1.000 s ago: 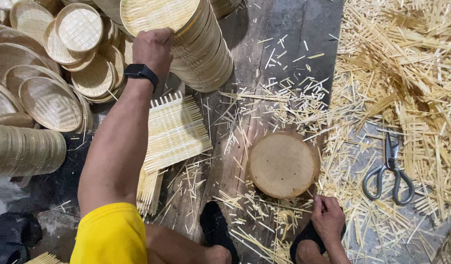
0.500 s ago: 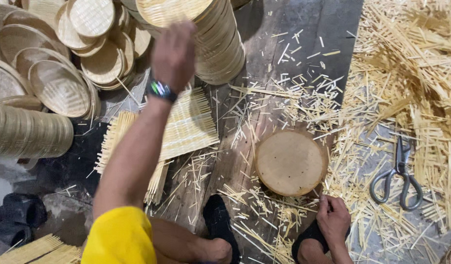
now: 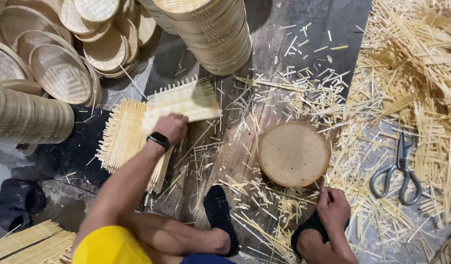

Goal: The person assembles a bamboo steamer by fitting a circular bamboo frame onto a woven base, trimming the excess bamboo with shears, and stacking the completed steamer on top of others.

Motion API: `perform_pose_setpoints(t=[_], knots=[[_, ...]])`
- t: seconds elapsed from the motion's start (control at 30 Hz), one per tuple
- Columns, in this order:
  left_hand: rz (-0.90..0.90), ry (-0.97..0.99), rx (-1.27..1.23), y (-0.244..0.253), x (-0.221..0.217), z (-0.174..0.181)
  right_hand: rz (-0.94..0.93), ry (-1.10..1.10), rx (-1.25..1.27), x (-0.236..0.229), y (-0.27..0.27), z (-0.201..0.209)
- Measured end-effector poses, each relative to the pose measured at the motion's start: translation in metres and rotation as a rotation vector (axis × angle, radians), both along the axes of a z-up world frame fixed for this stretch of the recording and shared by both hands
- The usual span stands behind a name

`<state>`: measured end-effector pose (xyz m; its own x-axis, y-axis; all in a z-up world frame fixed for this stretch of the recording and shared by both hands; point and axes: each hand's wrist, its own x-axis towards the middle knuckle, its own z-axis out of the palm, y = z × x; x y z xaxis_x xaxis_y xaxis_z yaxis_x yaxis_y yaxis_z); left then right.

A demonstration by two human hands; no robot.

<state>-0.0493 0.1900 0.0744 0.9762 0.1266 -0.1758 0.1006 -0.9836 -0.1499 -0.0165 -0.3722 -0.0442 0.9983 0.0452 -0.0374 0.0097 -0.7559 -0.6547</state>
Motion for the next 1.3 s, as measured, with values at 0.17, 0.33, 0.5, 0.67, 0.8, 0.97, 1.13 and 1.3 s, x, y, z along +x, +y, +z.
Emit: perform_pose_setpoints(t=[0.17, 0.33, 0.5, 0.67, 0.8, 0.97, 1.13, 1.3], knots=[[-0.358, -0.282, -0.111, -0.073, 0.023, 0.059, -0.038, 0.068, 0.112, 0.004, -0.006, -0.008], [-0.694, -0.517, -0.417, -0.214, 0.011, 0.046, -0.225, 0.505, 1.146, 0.034, -0.019, -0.007], [-0.786, -0.085, -0.498, -0.290, 0.001, -0.004, -0.162, 0.588, 0.976, 0.073, -0.014, 0.008], [-0.010, 0.009, -0.708, -0.266, 0.017, -0.050, -0.166, 0.580, 0.820, 0.078, 0.014, 0.029], [0.925, -0.037, -1.214, -0.213, 0.063, -0.081, -0.148, 0.514, 0.797, 0.081, 0.026, 0.040], [0.859, 0.074, -1.267, -0.197, 0.062, -0.098, -0.131, 0.426, 0.721, 0.080, 0.020, 0.030], [0.841, 0.015, -1.433, -0.194, 0.057, -0.102, -0.193, 0.452, 0.698, 0.077, 0.030, 0.006], [0.808, 0.031, -1.073, -0.183, 0.057, -0.106, -0.148, 0.018, 0.534, 0.093, -0.047, 0.028]])
